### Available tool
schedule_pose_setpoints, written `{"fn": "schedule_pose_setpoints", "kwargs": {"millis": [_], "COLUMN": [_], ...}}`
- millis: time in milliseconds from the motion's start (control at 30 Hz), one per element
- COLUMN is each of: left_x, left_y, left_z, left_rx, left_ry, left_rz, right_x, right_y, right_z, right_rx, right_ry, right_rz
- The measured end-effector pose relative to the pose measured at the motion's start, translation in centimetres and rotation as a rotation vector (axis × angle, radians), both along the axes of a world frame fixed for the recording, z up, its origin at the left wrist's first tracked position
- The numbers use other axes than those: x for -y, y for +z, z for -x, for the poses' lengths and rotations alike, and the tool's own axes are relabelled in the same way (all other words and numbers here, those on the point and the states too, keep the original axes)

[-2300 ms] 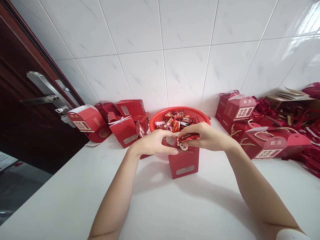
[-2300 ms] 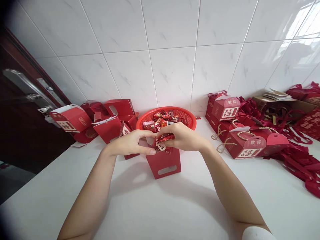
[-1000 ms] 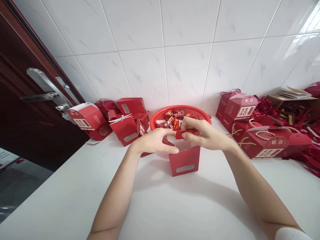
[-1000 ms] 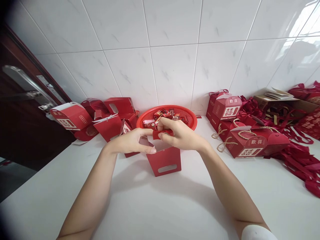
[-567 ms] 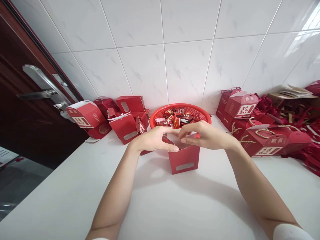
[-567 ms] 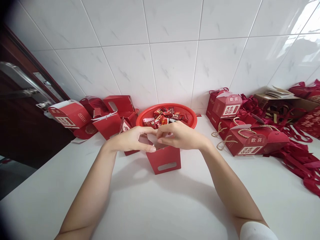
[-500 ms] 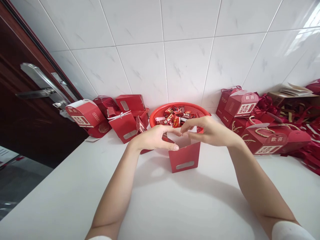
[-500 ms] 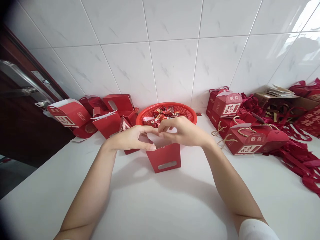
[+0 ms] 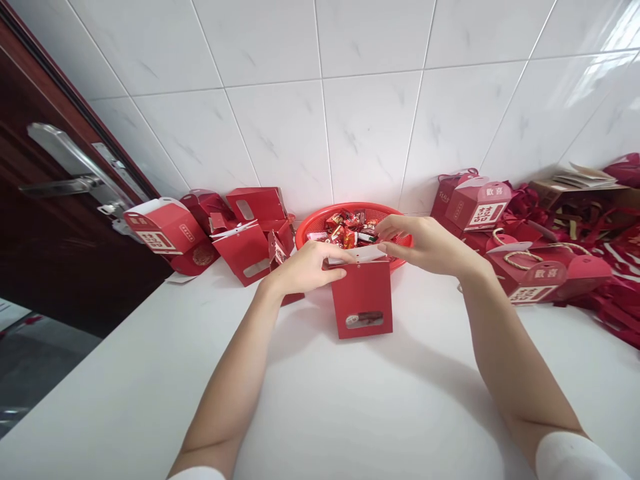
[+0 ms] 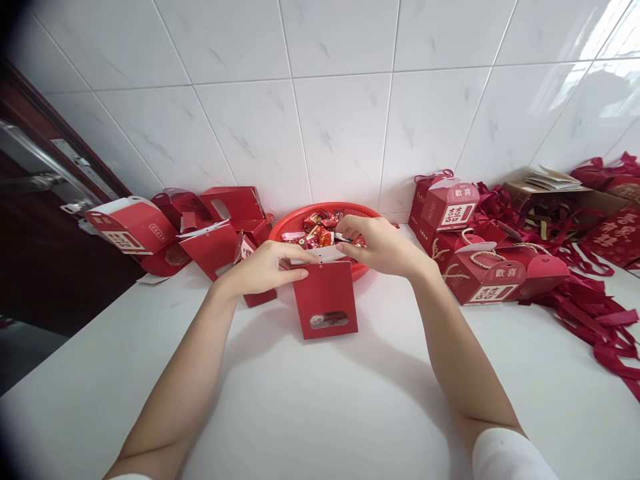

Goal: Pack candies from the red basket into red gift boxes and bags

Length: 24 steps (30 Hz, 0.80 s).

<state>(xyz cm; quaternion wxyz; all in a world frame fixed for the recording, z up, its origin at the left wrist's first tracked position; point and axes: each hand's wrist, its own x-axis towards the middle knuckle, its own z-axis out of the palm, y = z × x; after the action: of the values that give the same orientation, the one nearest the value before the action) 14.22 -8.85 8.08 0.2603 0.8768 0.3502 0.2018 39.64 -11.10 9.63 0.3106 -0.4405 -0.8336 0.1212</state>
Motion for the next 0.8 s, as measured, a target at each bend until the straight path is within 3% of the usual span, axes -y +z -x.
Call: {"fn": "schedule_pose_setpoints", "kwargs": {"millis": [133, 433, 600, 800], "left_x": [-0.5, 0.1, 0.4, 0.8], "left_y": [0.0, 0.4, 0.4, 0.6], "left_z": [0.2, 0.4, -0.2, -0.4], "left_rx": [0.094, 0.506, 0.673, 0.694], "left_ry": [0.078, 0.165, 0.215, 0.179], "left_rz": [-0.077, -0.093, -0.079, -0.027], "right_x": [-0.7, -0.7, -0.4, -0.2], "right_y": [-0.3, 0.0, 0.3, 0.3], "right_z": [-0.2, -0.2, 0.0, 0.2], "right_rx": [-0.018, -0.367, -0.557, -0.683], "right_ry": [0.013, 0.248, 0.239, 0.203], "right_rz": [0.102, 0.283, 0.334, 0.334]}}
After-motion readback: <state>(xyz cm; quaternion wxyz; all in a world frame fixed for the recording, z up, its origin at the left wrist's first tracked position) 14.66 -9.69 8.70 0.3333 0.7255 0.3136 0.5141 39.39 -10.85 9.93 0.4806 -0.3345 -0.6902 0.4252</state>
